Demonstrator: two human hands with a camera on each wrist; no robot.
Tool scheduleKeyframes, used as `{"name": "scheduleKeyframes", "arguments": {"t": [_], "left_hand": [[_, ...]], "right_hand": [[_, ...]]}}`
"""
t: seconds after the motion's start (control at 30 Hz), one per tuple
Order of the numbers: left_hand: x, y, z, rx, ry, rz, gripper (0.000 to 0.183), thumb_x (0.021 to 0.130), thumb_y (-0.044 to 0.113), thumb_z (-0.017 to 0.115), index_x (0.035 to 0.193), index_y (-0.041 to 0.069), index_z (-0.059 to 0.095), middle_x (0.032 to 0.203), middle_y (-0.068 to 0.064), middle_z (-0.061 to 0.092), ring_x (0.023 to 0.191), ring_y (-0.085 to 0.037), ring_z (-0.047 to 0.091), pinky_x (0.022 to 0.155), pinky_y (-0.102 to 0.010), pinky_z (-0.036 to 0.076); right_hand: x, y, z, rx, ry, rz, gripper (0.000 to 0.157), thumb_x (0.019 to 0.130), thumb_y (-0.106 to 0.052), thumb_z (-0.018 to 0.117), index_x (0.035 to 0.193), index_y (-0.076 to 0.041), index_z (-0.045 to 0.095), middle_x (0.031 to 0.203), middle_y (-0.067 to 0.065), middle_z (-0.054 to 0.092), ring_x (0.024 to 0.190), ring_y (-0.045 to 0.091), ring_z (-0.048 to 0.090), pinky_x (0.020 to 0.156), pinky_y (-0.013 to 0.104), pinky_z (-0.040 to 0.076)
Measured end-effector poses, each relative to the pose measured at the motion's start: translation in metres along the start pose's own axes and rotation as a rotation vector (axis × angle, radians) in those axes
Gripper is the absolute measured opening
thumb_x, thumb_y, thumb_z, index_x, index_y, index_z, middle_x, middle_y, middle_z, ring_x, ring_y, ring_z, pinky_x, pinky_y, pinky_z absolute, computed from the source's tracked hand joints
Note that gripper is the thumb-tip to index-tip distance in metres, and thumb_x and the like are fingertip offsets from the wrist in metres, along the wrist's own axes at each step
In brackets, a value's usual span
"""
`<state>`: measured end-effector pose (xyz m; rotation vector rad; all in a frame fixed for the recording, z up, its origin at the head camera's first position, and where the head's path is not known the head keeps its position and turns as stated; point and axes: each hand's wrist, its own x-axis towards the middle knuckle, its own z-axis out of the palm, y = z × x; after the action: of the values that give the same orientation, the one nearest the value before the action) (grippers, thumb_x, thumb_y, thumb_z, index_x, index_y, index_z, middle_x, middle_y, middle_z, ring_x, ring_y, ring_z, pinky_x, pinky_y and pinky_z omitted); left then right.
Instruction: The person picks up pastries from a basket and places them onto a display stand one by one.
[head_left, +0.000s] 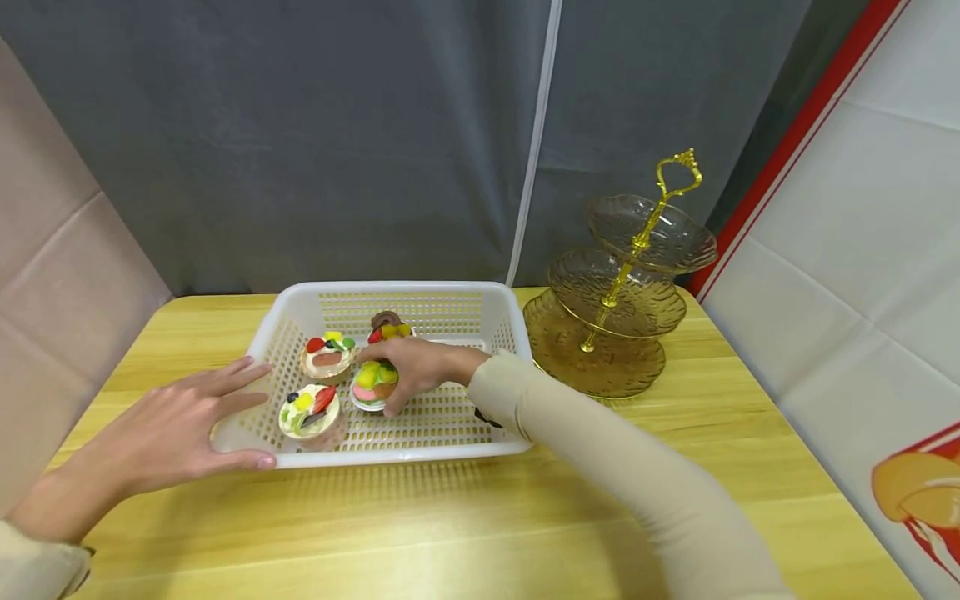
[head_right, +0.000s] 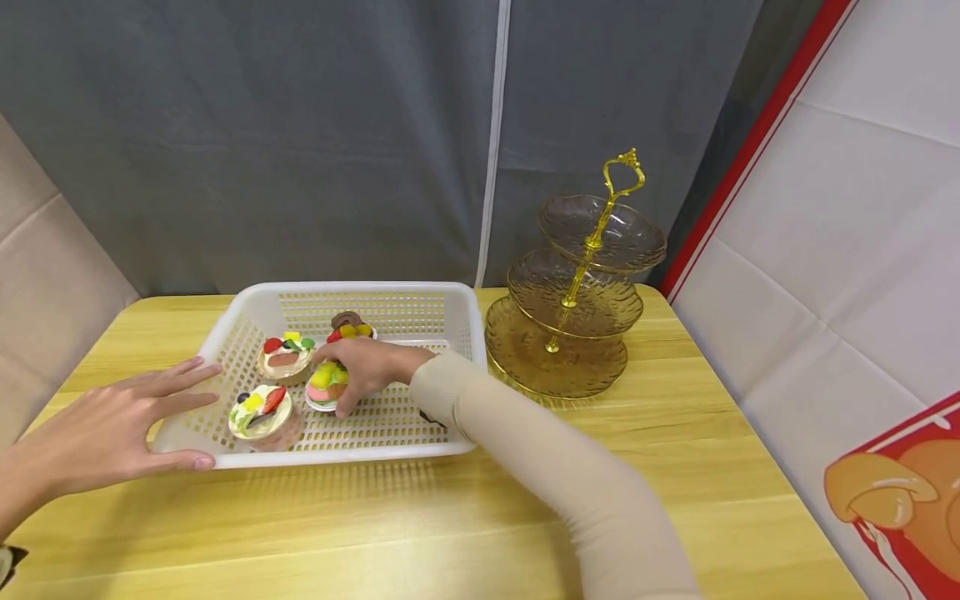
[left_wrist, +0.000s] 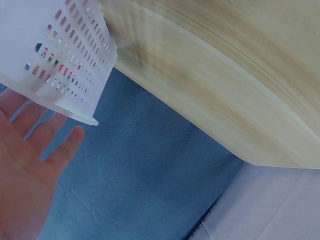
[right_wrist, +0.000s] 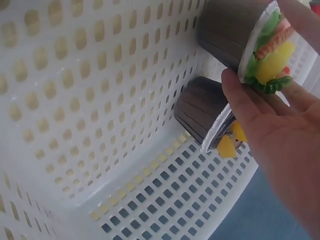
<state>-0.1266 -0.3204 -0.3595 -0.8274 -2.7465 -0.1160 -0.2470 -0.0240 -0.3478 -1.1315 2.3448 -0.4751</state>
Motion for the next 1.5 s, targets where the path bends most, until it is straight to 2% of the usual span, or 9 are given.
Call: {"name": "scheduleKeyframes", "arguments": {"t": [0.33, 0.6, 0.9, 1.07, 1.2, 1.37, 1.5], "left_hand": [[0.000, 0.001, -0.001, 0.000, -0.005, -0.004, 0.080, 0.065, 0.073, 0.075, 0.115, 0.011, 0.074, 0.142, -0.013, 0.055, 0.121, -0.043, 0.057, 0.068, -0.057, 0.051], [0.001, 0.001, -0.001, -0.003, -0.005, -0.004, 0.081, 0.065, 0.073, 0.076, 0.115, 0.011, 0.074, 0.142, -0.013, 0.055, 0.120, -0.044, 0.057, 0.068, -0.057, 0.051], [0.000, 0.001, 0.000, 0.000, 0.009, 0.005, 0.081, 0.064, 0.073, 0.076, 0.115, 0.010, 0.074, 0.141, -0.014, 0.056, 0.119, -0.044, 0.058, 0.068, -0.058, 0.051], [0.000, 0.000, 0.000, 0.002, 0.008, 0.003, 0.081, 0.064, 0.073, 0.076, 0.115, 0.011, 0.074, 0.142, -0.014, 0.056, 0.118, -0.044, 0.058, 0.068, -0.058, 0.051], [0.000, 0.000, 0.000, 0.004, 0.008, 0.005, 0.081, 0.063, 0.073, 0.076, 0.115, 0.011, 0.074, 0.141, -0.015, 0.056, 0.118, -0.044, 0.058, 0.068, -0.057, 0.051], [0.000, 0.001, 0.000, 0.003, 0.011, 0.009, 0.080, 0.064, 0.073, 0.076, 0.115, 0.011, 0.074, 0.141, -0.014, 0.056, 0.117, -0.044, 0.058, 0.068, -0.058, 0.051], [-0.001, 0.001, -0.001, 0.003, 0.012, 0.006, 0.080, 0.064, 0.073, 0.076, 0.114, 0.011, 0.074, 0.141, -0.014, 0.057, 0.117, -0.044, 0.059, 0.068, -0.058, 0.051]], "right_hand": [[0.005, 0.003, 0.006, -0.030, 0.017, -0.007, 0.084, 0.080, -0.017, 0.085, 0.151, -0.012, 0.041, 0.139, 0.006, 0.053, 0.109, 0.012, 0.051, 0.091, 0.023, 0.041], [0.006, 0.003, 0.008, -0.036, 0.054, -0.033, 0.078, 0.079, -0.017, 0.085, 0.146, -0.009, 0.046, 0.128, 0.001, 0.058, 0.104, 0.011, 0.053, 0.090, 0.022, 0.041], [0.005, 0.002, 0.009, -0.024, 0.096, -0.034, 0.075, 0.079, -0.017, 0.084, 0.143, -0.008, 0.048, 0.131, 0.002, 0.058, 0.103, 0.011, 0.054, 0.087, 0.020, 0.042], [0.001, -0.003, 0.004, -0.003, 0.142, -0.036, 0.068, 0.080, -0.018, 0.082, 0.138, -0.008, 0.050, 0.131, 0.004, 0.058, 0.103, 0.010, 0.055, 0.086, 0.020, 0.043], [-0.004, -0.010, -0.003, 0.023, 0.178, -0.081, 0.061, 0.079, -0.019, 0.082, 0.132, -0.006, 0.054, 0.117, 0.001, 0.060, 0.095, 0.011, 0.056, 0.080, 0.019, 0.044], [-0.012, -0.017, -0.011, 0.038, 0.233, -0.101, 0.064, 0.077, -0.021, 0.084, 0.132, -0.005, 0.057, 0.113, -0.003, 0.058, 0.091, 0.011, 0.052, 0.074, 0.016, 0.043], [-0.020, -0.021, -0.019, 0.080, 0.295, -0.127, 0.061, 0.075, -0.023, 0.085, 0.128, -0.006, 0.060, 0.104, -0.004, 0.062, 0.082, 0.010, 0.053, 0.068, 0.018, 0.044]]}}
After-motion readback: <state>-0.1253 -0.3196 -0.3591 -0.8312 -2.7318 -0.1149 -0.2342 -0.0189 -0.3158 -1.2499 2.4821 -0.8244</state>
